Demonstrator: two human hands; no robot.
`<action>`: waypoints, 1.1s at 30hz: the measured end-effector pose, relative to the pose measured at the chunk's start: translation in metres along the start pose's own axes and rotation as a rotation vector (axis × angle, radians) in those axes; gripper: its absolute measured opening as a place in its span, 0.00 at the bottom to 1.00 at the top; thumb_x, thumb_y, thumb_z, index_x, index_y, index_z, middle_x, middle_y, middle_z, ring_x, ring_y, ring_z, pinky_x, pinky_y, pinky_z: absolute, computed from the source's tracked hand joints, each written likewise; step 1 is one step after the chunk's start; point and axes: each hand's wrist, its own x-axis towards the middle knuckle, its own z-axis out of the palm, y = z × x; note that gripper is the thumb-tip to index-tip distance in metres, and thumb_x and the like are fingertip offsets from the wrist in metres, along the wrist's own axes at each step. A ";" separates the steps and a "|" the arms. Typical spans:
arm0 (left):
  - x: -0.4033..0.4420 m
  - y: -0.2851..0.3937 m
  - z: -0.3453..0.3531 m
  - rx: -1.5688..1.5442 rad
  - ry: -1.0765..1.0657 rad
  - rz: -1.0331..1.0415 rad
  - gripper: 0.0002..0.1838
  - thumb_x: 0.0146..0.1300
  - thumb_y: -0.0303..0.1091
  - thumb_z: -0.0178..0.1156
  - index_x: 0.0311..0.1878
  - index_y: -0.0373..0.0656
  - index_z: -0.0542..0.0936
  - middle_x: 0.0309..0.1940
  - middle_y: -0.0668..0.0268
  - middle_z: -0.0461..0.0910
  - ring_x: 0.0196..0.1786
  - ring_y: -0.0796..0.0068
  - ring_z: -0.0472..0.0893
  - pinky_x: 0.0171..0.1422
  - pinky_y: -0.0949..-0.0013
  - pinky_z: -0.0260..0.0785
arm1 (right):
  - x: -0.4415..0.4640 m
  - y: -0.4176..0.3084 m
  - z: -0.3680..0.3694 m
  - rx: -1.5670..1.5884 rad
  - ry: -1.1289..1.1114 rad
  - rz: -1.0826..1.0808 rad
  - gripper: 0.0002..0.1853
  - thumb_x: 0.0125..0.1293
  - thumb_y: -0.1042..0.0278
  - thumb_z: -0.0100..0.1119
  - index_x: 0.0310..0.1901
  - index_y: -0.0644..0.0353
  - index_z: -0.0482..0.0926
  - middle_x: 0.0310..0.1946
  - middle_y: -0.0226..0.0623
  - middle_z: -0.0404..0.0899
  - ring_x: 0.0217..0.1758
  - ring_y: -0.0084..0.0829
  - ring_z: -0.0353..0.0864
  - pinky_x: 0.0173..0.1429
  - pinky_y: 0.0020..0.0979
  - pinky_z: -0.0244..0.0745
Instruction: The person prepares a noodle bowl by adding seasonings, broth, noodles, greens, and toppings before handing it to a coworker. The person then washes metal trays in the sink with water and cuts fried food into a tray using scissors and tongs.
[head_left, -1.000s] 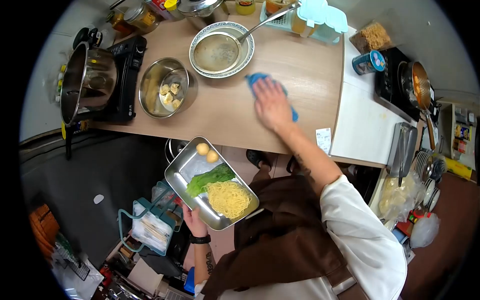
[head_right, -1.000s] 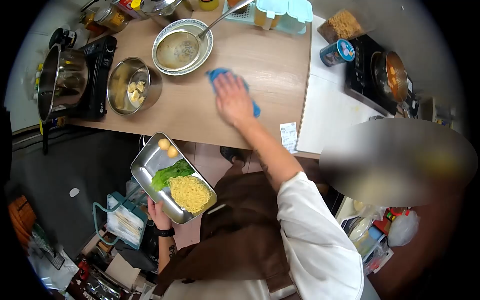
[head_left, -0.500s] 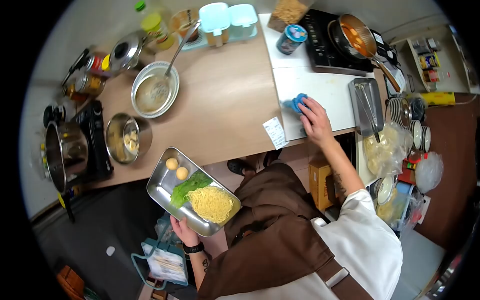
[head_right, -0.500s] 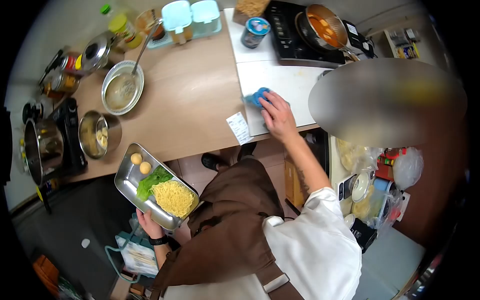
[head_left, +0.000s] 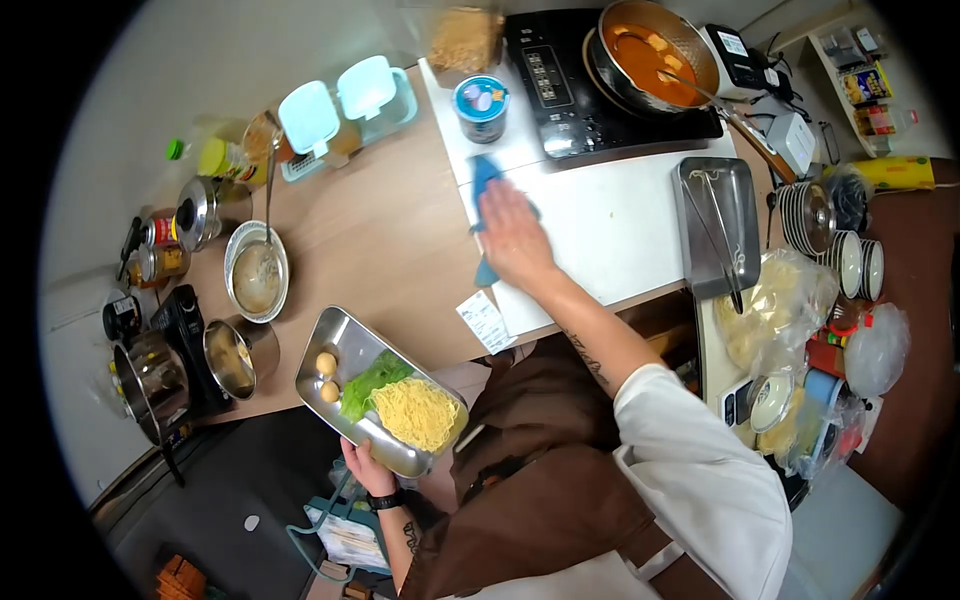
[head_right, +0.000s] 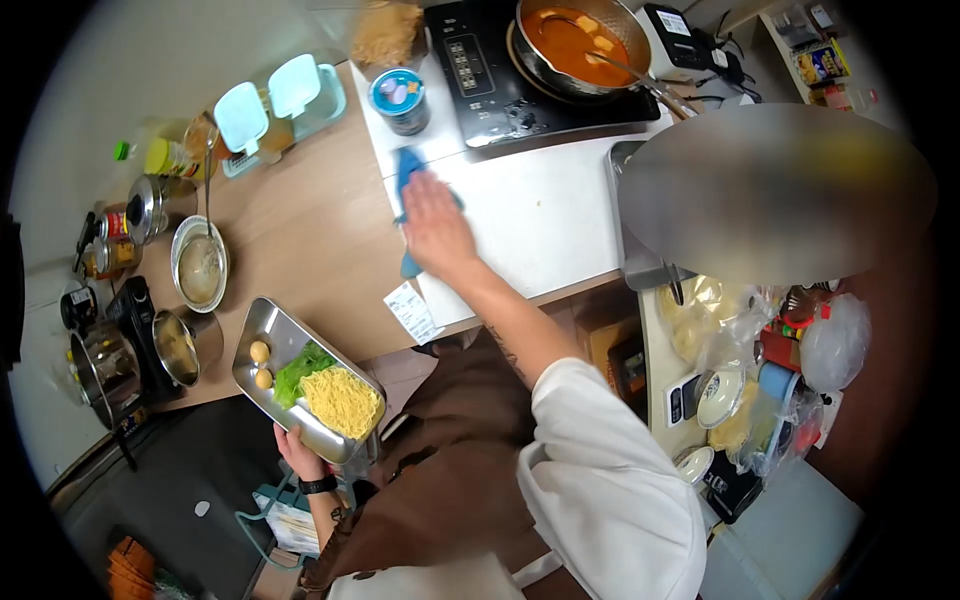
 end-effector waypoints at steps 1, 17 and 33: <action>0.002 -0.005 0.007 0.018 0.029 0.002 0.22 0.67 0.24 0.49 0.65 0.35 0.72 0.54 0.61 0.80 0.53 0.71 0.80 0.58 0.68 0.72 | -0.005 0.010 -0.007 0.079 -0.071 -0.117 0.30 0.67 0.60 0.57 0.66 0.69 0.72 0.73 0.50 0.66 0.79 0.48 0.60 0.83 0.45 0.51; 0.136 -0.042 -0.028 0.299 -0.146 0.099 0.16 0.73 0.34 0.56 0.57 0.33 0.78 0.47 0.64 0.82 0.47 0.75 0.79 0.53 0.69 0.71 | -0.133 0.101 -0.183 0.127 -0.081 0.294 0.22 0.63 0.66 0.64 0.59 0.61 0.79 0.68 0.47 0.69 0.75 0.49 0.64 0.77 0.46 0.63; 0.047 -0.011 0.095 0.786 0.140 0.765 0.25 0.73 0.42 0.61 0.64 0.32 0.75 0.61 0.50 0.77 0.63 0.54 0.75 0.69 0.55 0.65 | -0.318 0.478 -0.424 -0.488 0.114 1.179 0.24 0.64 0.57 0.60 0.57 0.65 0.81 0.54 0.54 0.82 0.58 0.52 0.81 0.64 0.43 0.75</action>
